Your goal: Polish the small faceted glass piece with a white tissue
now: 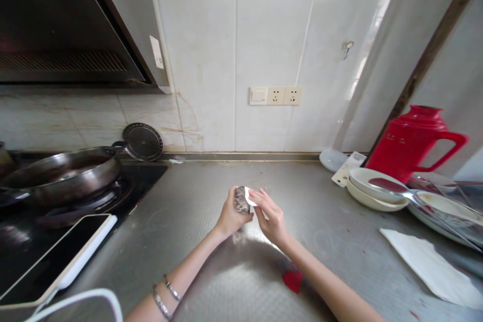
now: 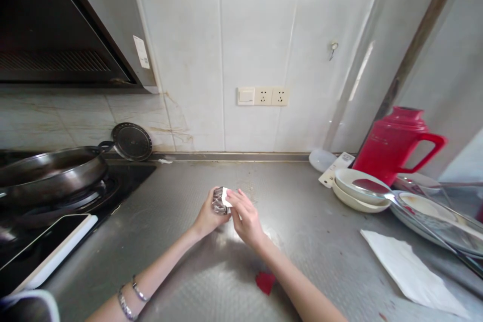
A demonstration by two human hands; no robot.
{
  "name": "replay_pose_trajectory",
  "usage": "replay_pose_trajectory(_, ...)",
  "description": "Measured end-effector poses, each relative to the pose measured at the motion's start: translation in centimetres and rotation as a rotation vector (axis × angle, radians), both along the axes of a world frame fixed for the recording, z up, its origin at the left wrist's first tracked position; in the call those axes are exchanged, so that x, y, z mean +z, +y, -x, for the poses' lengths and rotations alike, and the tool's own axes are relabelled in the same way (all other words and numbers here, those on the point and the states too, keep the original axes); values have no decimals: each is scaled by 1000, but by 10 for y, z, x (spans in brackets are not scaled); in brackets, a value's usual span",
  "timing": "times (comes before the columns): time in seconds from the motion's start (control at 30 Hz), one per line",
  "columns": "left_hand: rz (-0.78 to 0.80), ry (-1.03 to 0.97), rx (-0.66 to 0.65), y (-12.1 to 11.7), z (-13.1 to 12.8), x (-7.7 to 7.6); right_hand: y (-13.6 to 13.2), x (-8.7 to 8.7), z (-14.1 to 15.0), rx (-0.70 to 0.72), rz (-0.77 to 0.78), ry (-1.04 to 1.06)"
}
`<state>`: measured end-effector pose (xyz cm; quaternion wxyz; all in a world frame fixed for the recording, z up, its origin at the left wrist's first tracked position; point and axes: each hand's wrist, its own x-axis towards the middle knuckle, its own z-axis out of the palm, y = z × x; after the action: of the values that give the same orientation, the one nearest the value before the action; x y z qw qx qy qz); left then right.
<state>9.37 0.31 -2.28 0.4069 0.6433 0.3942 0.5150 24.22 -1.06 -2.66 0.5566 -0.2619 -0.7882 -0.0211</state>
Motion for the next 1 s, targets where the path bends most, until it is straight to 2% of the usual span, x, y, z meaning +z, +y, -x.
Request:
replay_pose_trajectory(0.1,4,34,24,1,-1,-1,-2,-1,1,7,-94,-150)
replay_pose_trajectory(0.17,8,33,23,1,-1,-2,-2,-3,2,1,-100,-193)
replay_pose_trajectory(0.37,34,-19,13,-3,-5,-5,6,-4,0,-79,-7,5)
replay_pose_trajectory(0.57,41,-57,5,2,-2,-10,4,-8,2,11,-99,-123)
replay_pose_trajectory(0.77,23,-18,-1,-1,-3,-7,9,-5,-6,-57,-75,-77)
replay_pose_trajectory(0.9,10,35,-10,0,1,-8,3,0,-7,-20,-183,-240)
replay_pose_trajectory(1.0,-76,109,-22,3,7,-12,-5,3,-3,25,-240,-358)
